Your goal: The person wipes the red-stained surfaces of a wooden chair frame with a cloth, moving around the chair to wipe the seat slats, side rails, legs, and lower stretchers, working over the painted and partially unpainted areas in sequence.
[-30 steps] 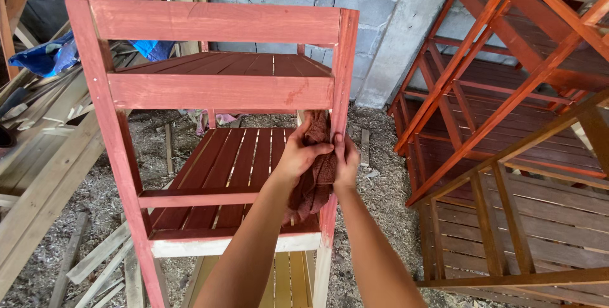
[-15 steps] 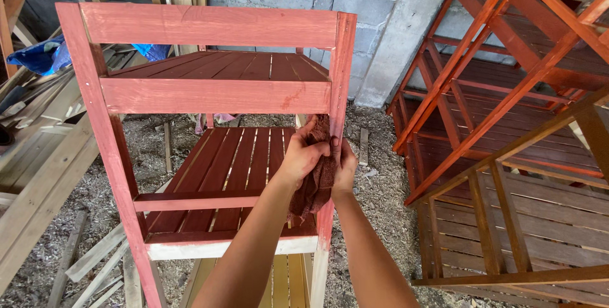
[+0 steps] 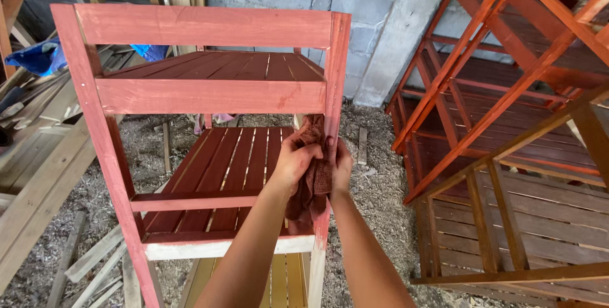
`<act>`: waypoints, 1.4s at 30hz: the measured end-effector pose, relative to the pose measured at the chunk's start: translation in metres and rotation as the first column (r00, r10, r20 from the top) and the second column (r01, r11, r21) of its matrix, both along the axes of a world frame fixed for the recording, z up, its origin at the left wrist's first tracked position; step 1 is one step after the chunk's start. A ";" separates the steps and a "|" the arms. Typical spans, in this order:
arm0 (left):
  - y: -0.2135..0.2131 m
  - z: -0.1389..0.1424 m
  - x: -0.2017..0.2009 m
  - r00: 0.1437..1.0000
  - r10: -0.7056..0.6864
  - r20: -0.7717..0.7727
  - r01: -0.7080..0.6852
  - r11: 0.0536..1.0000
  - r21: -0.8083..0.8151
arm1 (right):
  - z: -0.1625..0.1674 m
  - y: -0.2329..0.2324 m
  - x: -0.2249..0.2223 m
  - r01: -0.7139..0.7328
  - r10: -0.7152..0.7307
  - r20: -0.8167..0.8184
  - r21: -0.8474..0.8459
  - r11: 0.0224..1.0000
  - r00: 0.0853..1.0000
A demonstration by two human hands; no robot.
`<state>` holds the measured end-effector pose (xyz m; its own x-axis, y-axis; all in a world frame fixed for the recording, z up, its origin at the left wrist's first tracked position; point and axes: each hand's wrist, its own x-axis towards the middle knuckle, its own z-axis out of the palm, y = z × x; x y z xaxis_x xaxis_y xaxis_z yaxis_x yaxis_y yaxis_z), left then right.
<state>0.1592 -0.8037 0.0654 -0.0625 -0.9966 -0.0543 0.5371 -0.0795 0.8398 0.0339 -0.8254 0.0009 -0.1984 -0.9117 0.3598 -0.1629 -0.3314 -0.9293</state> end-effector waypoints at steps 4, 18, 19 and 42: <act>-0.007 0.000 -0.006 0.999 -0.007 -0.039 0.008 1.000 0.025 | -0.002 0.003 0.002 0.024 -0.021 0.050 -0.059 0.998 0.999; 0.014 0.000 -0.016 0.975 -0.098 0.201 0.164 0.926 -0.341 | 0.007 0.008 0.005 -0.192 0.213 0.347 -0.094 0.977 0.913; 0.017 -0.003 -0.016 0.983 -0.107 0.147 0.145 0.949 -0.281 | 0.009 0.009 0.005 -0.223 0.252 0.368 -0.121 0.967 0.895; 0.008 -0.030 -0.011 0.896 0.183 0.405 -0.031 0.935 -0.354 | -0.018 -0.008 -0.007 0.016 0.009 0.272 -0.087 0.996 0.962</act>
<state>0.1478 -0.7958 0.0351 -0.0011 -0.9594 0.2819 0.1112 0.2801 0.9535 0.0271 -0.8333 -0.0173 -0.3028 -0.8781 0.3705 0.0902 -0.4134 -0.9061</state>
